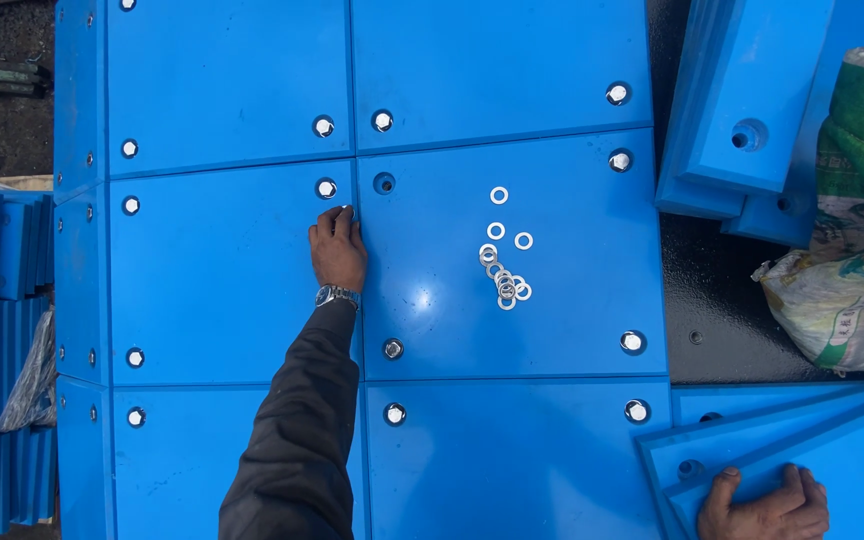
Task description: The person aligns blue plastic panels on a black steel frame and fastens them by hand, inserting bolts through aligned holes, adding washers, and threading nuts onto the bolts. The person occasionally dips a bolt in a puddle of water before inserting it and repositions panels between fasteners.
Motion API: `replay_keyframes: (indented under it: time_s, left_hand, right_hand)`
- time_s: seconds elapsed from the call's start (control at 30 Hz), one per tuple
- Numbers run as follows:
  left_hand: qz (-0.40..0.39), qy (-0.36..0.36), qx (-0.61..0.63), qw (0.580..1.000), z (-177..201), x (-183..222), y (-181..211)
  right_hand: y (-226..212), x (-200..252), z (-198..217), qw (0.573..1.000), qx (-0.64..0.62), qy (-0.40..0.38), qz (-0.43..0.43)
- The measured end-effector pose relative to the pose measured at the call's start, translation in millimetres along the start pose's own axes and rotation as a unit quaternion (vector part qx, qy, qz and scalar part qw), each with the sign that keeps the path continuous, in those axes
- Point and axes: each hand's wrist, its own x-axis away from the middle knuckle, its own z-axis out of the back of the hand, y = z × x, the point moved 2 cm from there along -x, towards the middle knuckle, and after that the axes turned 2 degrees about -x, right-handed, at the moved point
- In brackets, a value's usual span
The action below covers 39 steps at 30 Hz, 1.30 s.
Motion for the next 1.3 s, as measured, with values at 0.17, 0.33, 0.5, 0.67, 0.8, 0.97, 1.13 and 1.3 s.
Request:
replay_keyframes:
  time_s: [0.17,0.33,0.5,0.67,0.8,0.97,1.13,1.3]
  left_hand:
    - [-0.050,-0.035,-0.039,0.997,13,-16,1]
    - [-0.067,-0.116,0.133,0.982,17,11,82]
    - [-0.136,-0.083,0.165,0.973,-23,40,160]
    - [-0.188,-0.102,0.116,0.970,-42,37,209]
    - [-0.261,-0.133,0.094,0.952,-40,69,232]
    - [-0.268,-0.126,0.139,0.945,-44,97,250]
    - [-0.243,-0.082,0.162,0.953,-30,91,266]
    - [-0.243,-0.069,0.179,0.951,-34,97,259]
  right_hand:
    - [-39,-17,33,1.000,0.007,0.001,-0.017]
    - [-57,-28,48,0.997,0.026,-0.060,-0.044]
    - [-59,-31,52,0.996,0.023,-0.072,-0.046]
    - [-61,-32,53,0.995,0.014,-0.085,-0.045]
    - [-61,-33,53,0.995,0.012,-0.085,-0.046]
    - [-64,-39,52,0.994,0.013,-0.089,-0.058]
    - [-63,-36,54,0.992,0.002,-0.105,-0.065]
    - [-74,-45,70,0.990,-0.012,-0.108,-0.090]
